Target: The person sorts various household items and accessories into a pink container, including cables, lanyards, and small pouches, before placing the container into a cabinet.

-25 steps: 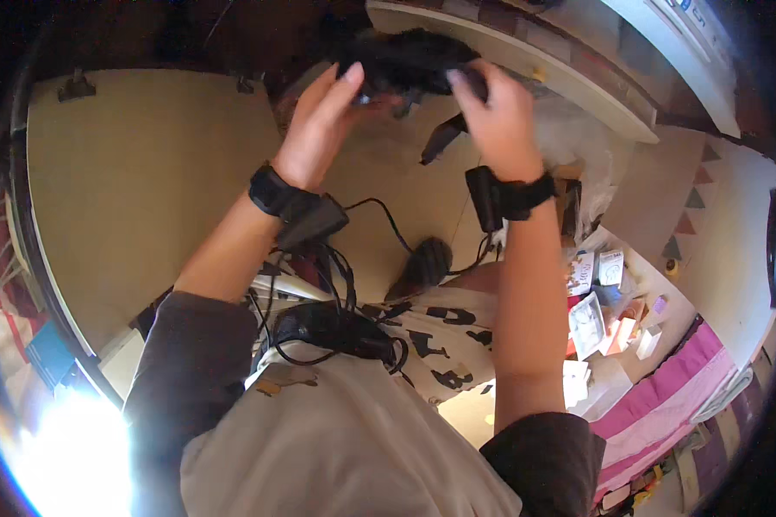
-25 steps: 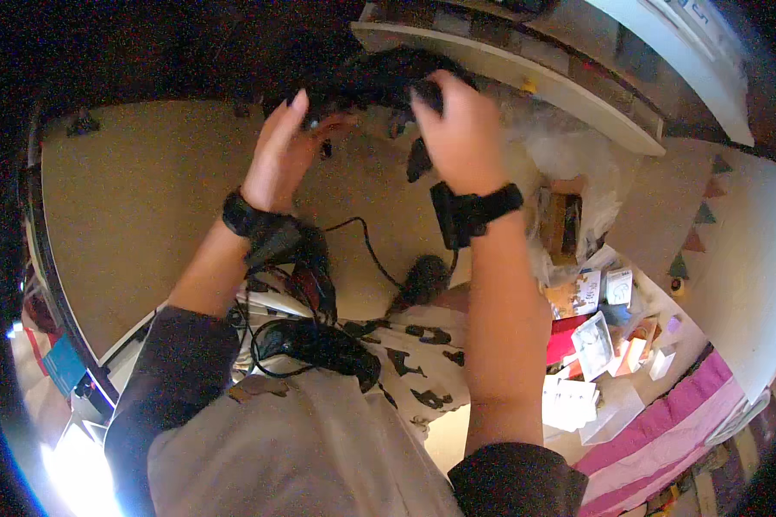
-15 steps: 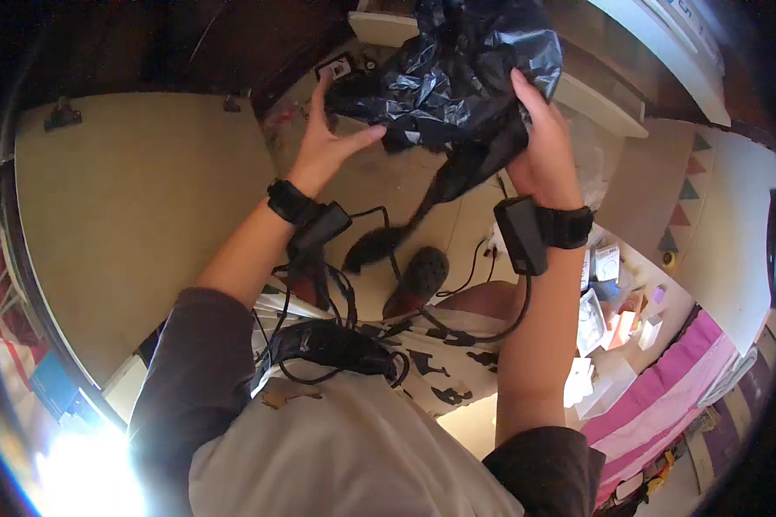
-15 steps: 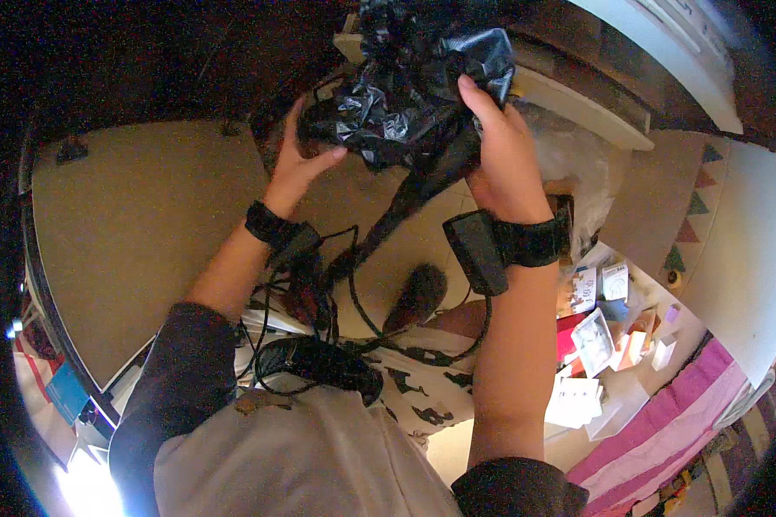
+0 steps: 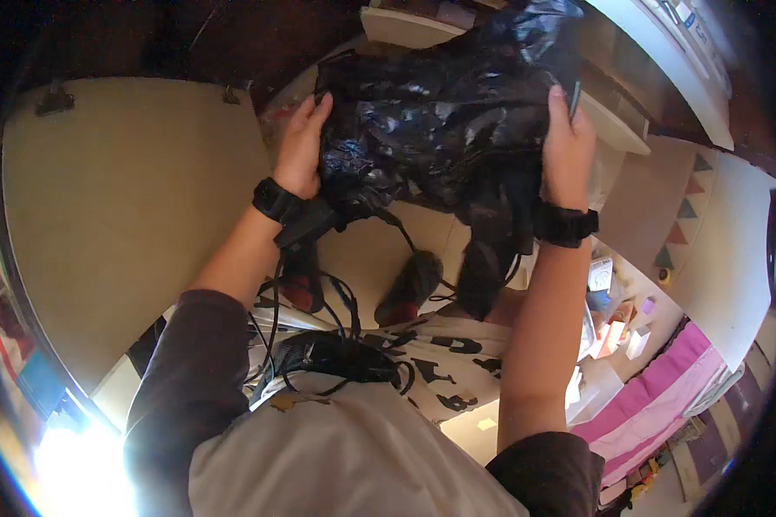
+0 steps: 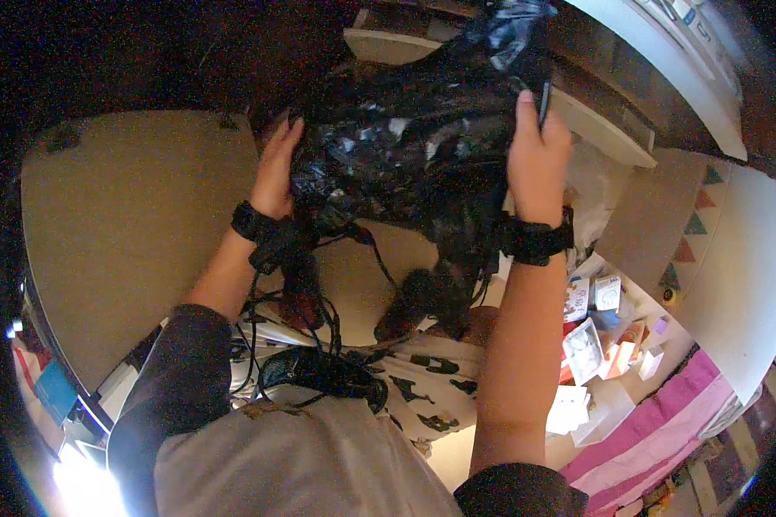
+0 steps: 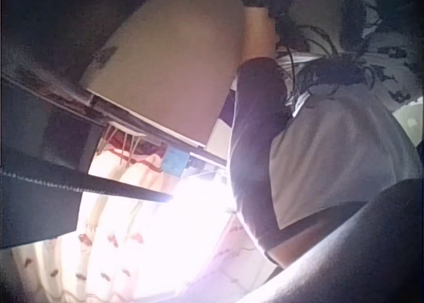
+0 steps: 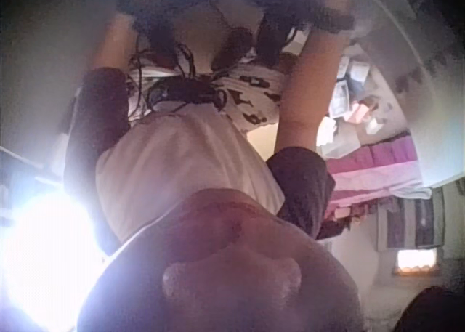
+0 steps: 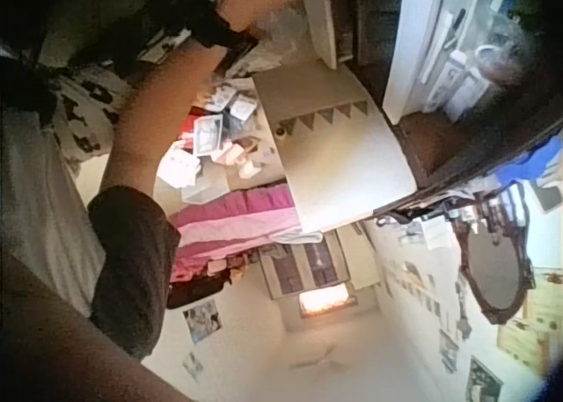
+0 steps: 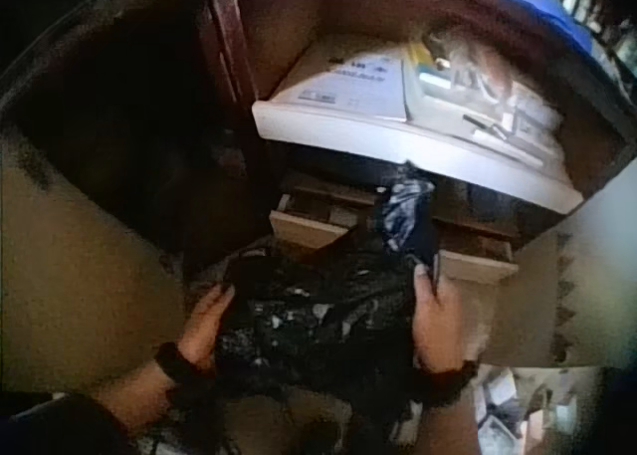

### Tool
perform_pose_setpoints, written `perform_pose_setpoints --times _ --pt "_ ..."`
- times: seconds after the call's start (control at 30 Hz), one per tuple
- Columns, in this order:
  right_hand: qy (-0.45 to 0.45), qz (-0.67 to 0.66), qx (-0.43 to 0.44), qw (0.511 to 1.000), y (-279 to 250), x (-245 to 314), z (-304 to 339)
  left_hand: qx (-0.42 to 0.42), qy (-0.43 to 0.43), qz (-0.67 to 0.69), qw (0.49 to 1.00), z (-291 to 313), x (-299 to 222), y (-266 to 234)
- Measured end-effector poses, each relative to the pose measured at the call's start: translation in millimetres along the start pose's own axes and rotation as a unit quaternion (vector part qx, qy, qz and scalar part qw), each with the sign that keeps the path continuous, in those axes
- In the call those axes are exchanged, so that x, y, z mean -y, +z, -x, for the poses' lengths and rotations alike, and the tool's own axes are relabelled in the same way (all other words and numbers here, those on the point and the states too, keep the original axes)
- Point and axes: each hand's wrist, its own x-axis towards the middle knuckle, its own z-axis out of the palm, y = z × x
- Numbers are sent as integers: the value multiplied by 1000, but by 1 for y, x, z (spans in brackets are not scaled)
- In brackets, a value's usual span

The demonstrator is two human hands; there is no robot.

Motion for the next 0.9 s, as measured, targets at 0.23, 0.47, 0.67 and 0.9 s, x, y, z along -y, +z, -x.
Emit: perform_pose_setpoints --times 0.23,0.47,0.67,0.9 --pt "7 -87 140 986 1 1 23 20 67 99 993 20 27 -5" --pt "-66 219 95 969 -40 -40 20 56 34 30 997 26 37 -3" --pt "-98 185 31 977 -53 -53 7 74 75 16 994 18 40 -3" --pt "49 -57 11 997 -62 -35 4 159 109 58 980 15 45 -3"
